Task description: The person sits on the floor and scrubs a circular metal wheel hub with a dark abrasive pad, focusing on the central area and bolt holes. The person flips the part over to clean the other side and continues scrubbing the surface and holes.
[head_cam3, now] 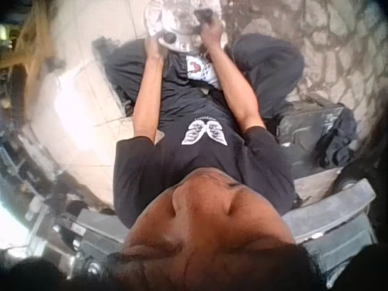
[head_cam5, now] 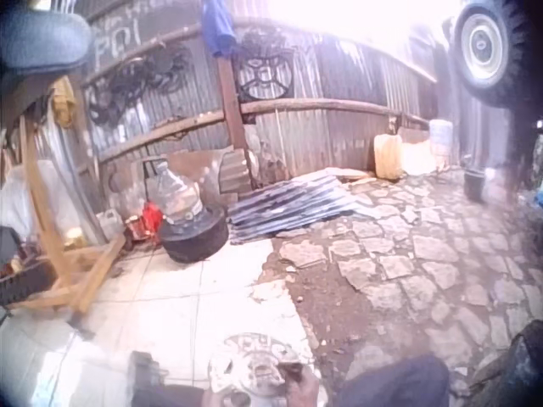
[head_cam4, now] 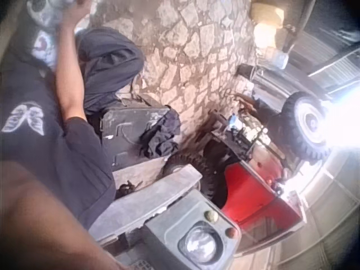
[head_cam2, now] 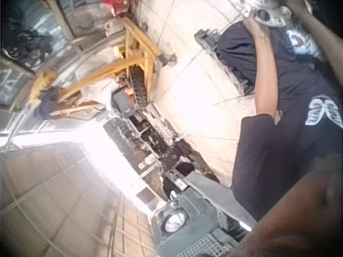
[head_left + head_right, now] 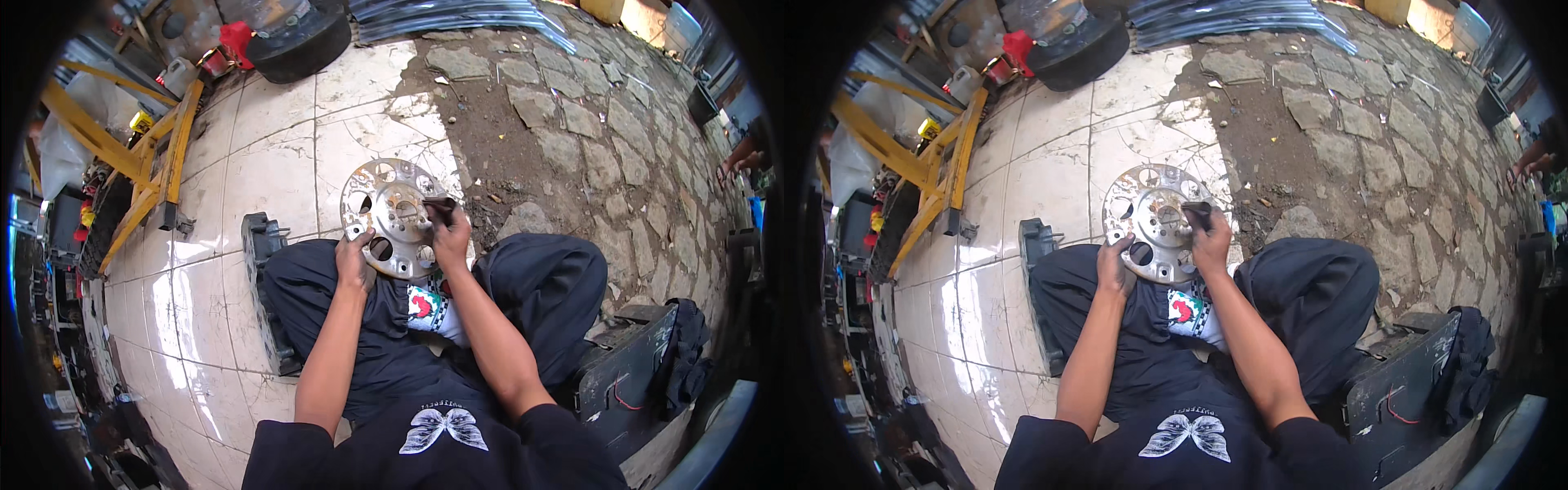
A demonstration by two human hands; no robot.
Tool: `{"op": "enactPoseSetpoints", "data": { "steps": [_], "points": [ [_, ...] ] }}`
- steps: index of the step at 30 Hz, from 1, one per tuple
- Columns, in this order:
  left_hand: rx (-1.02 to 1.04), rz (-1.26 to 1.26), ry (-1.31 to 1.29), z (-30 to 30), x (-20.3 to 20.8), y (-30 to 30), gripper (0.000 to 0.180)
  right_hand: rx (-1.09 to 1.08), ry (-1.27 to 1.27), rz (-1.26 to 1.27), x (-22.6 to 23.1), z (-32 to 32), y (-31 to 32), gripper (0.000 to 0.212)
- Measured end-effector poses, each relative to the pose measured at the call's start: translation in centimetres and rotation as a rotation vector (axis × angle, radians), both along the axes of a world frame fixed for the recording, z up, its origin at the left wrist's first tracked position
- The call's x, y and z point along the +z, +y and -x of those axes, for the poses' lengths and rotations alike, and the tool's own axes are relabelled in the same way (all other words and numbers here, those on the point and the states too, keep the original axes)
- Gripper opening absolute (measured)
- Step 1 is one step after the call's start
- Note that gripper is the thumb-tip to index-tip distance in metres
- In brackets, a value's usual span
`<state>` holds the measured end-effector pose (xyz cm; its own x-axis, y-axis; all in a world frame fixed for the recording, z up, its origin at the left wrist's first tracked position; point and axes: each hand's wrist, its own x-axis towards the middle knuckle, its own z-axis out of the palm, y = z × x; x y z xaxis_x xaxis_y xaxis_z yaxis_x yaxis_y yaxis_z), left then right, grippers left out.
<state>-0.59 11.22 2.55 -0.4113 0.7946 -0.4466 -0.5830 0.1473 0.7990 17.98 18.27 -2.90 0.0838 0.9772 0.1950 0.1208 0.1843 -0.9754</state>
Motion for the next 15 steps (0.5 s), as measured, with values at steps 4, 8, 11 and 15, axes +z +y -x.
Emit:
{"op": "enactPoseSetpoints", "data": {
  "steps": [4,8,11,15],
  "points": [
    [0.097,-0.172,0.037,-0.6,5.9,-3.7,0.044,-0.036,0.357,0.029,4.9,-3.5,-0.1,0.022],
    [0.204,-0.240,-0.009,-0.5,9.3,-8.3,0.048,-0.029,0.498,-0.003,9.3,-4.9,-1.4,0.027],
    [0.211,-0.264,-0.062,-0.7,11.0,-10.8,0.051,0.029,0.709,0.107,11.7,-5.3,-2.5,0.029],
    [0.173,-0.348,-0.263,-0.7,11.8,-13.8,0.060,0.121,0.769,0.261,16.3,-4.8,-5.0,0.033]
  ]
}}
